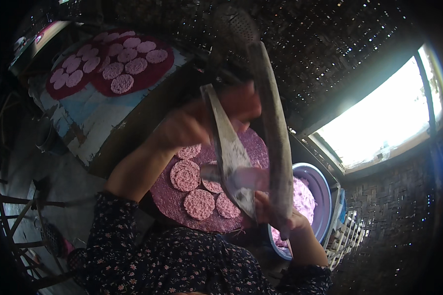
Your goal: The person scoops pink dough from a basin, places it into a wooden press, and uses a lever to extrude the dough into circular shapes onto a mat. The person repeats this process to form multiple dough pieces.
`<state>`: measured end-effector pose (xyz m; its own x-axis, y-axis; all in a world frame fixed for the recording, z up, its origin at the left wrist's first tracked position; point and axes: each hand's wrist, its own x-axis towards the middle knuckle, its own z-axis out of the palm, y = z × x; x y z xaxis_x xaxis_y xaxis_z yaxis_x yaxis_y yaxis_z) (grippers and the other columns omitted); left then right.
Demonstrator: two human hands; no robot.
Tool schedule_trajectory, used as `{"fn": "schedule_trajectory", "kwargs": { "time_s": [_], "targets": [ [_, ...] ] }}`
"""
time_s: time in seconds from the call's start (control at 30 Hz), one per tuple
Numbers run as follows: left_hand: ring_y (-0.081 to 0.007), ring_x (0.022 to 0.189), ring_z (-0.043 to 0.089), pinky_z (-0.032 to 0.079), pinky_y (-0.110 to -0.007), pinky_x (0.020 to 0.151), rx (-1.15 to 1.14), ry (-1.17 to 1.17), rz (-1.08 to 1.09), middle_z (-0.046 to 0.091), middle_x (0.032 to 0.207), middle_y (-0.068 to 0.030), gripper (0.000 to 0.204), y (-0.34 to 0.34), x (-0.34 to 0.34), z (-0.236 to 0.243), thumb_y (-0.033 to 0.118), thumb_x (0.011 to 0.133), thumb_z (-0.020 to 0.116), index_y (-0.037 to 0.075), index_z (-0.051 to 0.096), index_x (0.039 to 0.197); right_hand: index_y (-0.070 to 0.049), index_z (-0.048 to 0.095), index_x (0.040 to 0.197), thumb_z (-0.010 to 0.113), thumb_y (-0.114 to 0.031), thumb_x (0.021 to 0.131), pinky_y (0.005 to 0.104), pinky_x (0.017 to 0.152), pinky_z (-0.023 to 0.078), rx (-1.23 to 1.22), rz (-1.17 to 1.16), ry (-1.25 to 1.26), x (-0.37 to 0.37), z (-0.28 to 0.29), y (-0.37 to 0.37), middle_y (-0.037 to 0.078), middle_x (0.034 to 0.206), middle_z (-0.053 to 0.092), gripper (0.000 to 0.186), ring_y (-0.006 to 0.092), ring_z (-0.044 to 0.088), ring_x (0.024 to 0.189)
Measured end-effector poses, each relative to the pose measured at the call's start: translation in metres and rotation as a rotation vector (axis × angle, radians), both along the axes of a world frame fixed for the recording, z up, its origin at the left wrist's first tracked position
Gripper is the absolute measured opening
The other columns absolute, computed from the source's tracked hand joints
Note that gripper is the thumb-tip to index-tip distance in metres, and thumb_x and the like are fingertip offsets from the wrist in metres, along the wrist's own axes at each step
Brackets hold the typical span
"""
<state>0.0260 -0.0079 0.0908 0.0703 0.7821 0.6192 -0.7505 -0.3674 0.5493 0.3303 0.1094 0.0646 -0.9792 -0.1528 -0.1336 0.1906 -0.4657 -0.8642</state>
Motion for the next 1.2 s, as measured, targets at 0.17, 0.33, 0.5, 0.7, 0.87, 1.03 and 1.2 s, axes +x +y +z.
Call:
{"fn": "schedule_trajectory", "kwargs": {
  "time_s": [0.17,0.33,0.5,0.7,0.87,1.03,1.2],
  "targets": [
    [-0.0231,0.137,0.028,0.027,-0.046,0.108,0.423,-0.066,-0.167,0.029,0.148,-0.0108,0.11,0.012,0.008,0.045,-0.009,0.067,0.071,0.021,0.003,0.149,0.003,0.015,0.144,0.062,-0.074,0.062,0.0422,0.094,0.039,-0.223,0.172,0.079,-0.001,-0.003,0.002,0.025,0.133,0.04,0.122,0.0328,0.049,0.114],
    [-0.0305,0.131,0.038,0.032,-0.051,0.106,0.195,-0.046,0.148,0.047,0.134,-0.0163,0.088,0.034,0.003,0.006,0.025,0.083,0.067,0.015,0.009,0.148,0.005,0.016,0.143,0.056,-0.083,0.059,0.0404,0.09,0.044,-0.011,0.083,-0.155,0.002,0.018,0.013,0.024,0.127,0.046,0.128,0.0319,0.054,0.108],
    [-0.027,0.118,0.051,0.044,-0.049,0.093,-0.111,-0.52,-0.099,0.059,0.118,-0.0061,0.065,0.061,-0.019,-0.068,0.058,0.089,0.043,0.015,0.037,0.137,0.004,0.017,0.143,0.063,-0.068,0.065,0.0404,0.095,0.039,0.122,-0.083,-0.422,-0.008,0.009,0.02,0.022,0.127,0.047,0.116,0.0298,0.052,0.111],
    [-0.0244,0.098,0.059,0.05,-0.043,0.081,-0.122,-0.605,-0.009,0.061,0.094,-0.0036,0.057,0.065,-0.029,-0.103,0.058,0.089,0.044,0.013,0.048,0.124,0.002,0.033,0.136,0.068,-0.048,0.07,0.0367,0.094,0.041,0.117,-0.192,-0.471,-0.009,-0.004,0.031,0.015,0.125,0.051,0.09,0.0243,0.053,0.109],
    [-0.0215,0.095,0.059,0.051,-0.036,0.073,-0.129,-0.596,0.031,0.06,0.092,-0.0012,0.049,0.067,-0.02,-0.099,0.056,0.088,0.049,0.013,0.052,0.109,0.002,0.04,0.132,0.066,-0.042,0.074,0.0388,0.088,0.046,0.203,-0.246,-0.475,0.0,0.017,0.03,0.014,0.12,0.055,0.077,0.0253,0.058,0.1],
    [-0.0221,0.092,0.06,0.052,-0.036,0.076,-0.23,-0.633,0.042,0.06,0.087,-0.0023,0.045,0.056,-0.011,-0.103,0.054,0.088,0.051,0.012,0.05,0.103,0.002,0.042,0.128,0.066,-0.045,0.073,0.0347,0.081,0.045,0.164,-0.214,-0.477,0.0,0.011,0.008,0.013,0.115,0.054,0.077,0.0241,0.057,0.094],
    [-0.0234,0.09,0.061,0.051,-0.035,0.072,-0.18,-0.599,0.075,0.06,0.086,-0.0037,0.046,0.055,-0.029,-0.101,0.056,0.087,0.05,0.012,0.051,0.1,0.002,0.049,0.117,0.066,-0.049,0.07,0.0298,0.071,0.041,0.327,-0.299,-0.466,-0.01,0.003,0.004,0.008,0.101,0.053,0.071,0.0176,0.052,0.083]
  ]
}}
